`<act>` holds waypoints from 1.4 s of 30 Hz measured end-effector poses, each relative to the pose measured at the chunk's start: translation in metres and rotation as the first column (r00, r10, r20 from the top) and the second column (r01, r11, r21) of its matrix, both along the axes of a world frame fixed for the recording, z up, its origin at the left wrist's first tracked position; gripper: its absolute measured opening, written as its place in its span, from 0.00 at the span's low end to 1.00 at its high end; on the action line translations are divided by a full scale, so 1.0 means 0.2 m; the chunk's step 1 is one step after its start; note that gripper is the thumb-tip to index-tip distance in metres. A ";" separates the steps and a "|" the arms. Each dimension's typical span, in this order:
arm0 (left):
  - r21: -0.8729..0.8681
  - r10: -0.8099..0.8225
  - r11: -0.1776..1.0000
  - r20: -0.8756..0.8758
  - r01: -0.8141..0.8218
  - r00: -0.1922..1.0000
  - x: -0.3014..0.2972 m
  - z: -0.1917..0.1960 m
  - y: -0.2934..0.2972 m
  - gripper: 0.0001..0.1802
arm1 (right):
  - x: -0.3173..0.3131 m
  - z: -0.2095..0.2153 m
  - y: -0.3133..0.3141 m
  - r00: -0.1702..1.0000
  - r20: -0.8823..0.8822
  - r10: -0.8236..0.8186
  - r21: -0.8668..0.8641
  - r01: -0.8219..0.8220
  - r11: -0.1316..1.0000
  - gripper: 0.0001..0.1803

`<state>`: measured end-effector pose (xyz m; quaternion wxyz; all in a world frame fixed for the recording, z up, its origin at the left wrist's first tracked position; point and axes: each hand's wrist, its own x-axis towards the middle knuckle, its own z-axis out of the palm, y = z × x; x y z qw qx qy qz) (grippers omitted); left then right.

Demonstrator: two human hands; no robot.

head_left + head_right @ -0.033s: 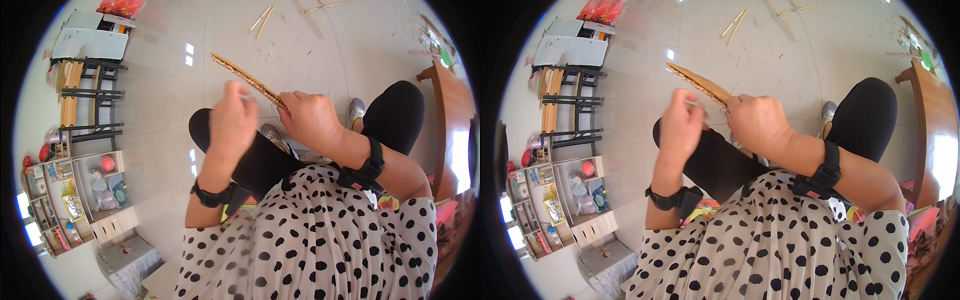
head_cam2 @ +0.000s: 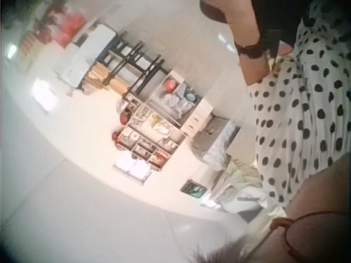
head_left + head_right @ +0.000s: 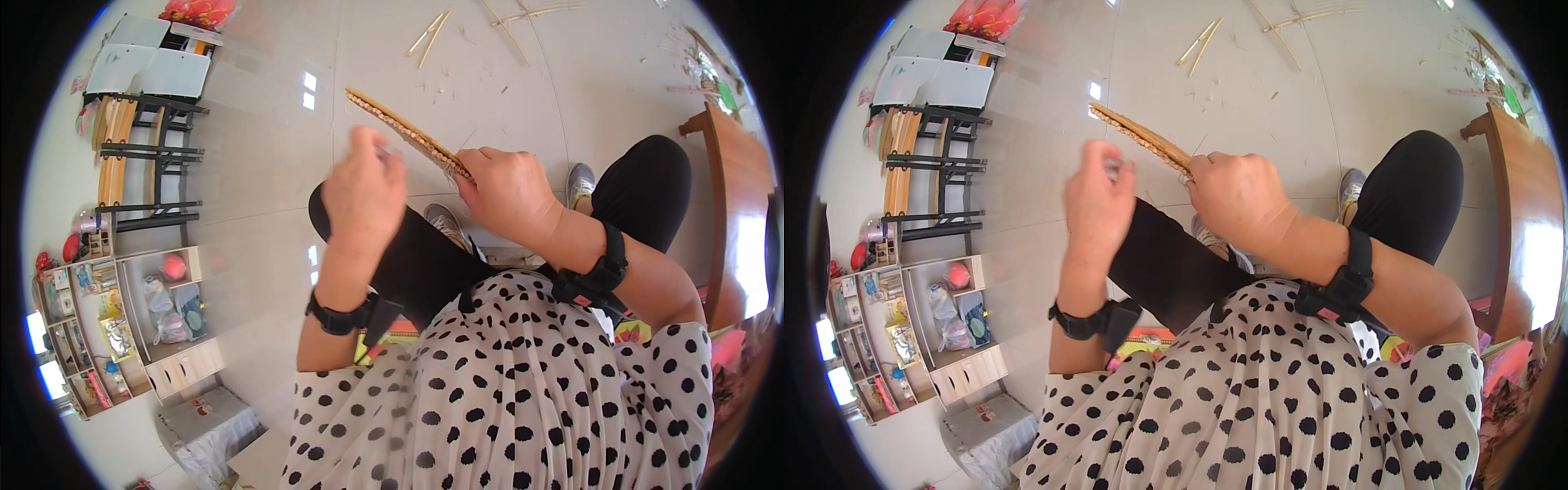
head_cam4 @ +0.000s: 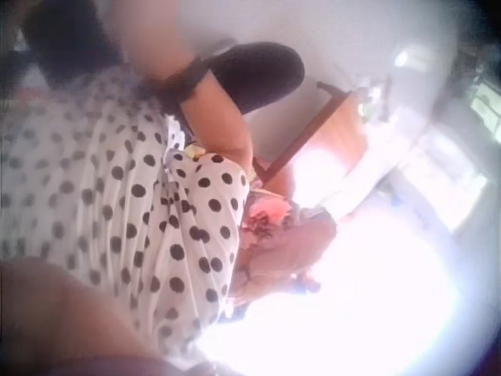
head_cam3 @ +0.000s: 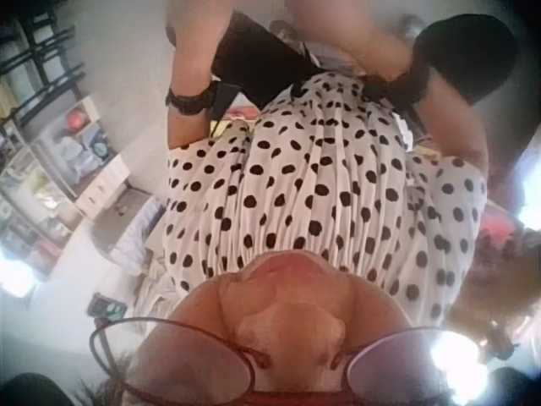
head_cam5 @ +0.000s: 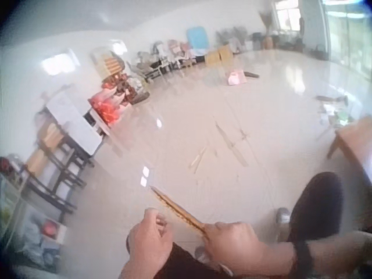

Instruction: The person sits on the floor and weaves a thin white string through the edge of a rectangular bamboo mat. They repeatedly pass the string through the bamboo slats and pull it tight to secure the edge.

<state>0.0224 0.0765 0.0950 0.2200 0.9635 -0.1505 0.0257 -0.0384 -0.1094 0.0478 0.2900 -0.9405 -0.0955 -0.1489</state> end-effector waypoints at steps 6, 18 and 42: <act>0.485 -0.543 0.804 0.360 0.345 0.759 0.39 0.02 0.13 0.17 | 0.05 0.05 -0.07 0.978 -0.146 0.151 0.037 -0.147 0.988 0.10; 0.442 -0.622 0.728 0.104 0.524 0.776 0.58 0.19 -0.07 0.11 | 0.28 0.18 -0.47 0.981 -0.165 0.098 -0.070 -0.111 0.991 0.09; -0.052 -0.523 0.851 0.003 0.523 0.852 -0.39 -0.19 -0.54 0.14 | -0.09 0.01 -0.45 0.770 -0.358 -0.528 0.141 0.603 0.785 0.27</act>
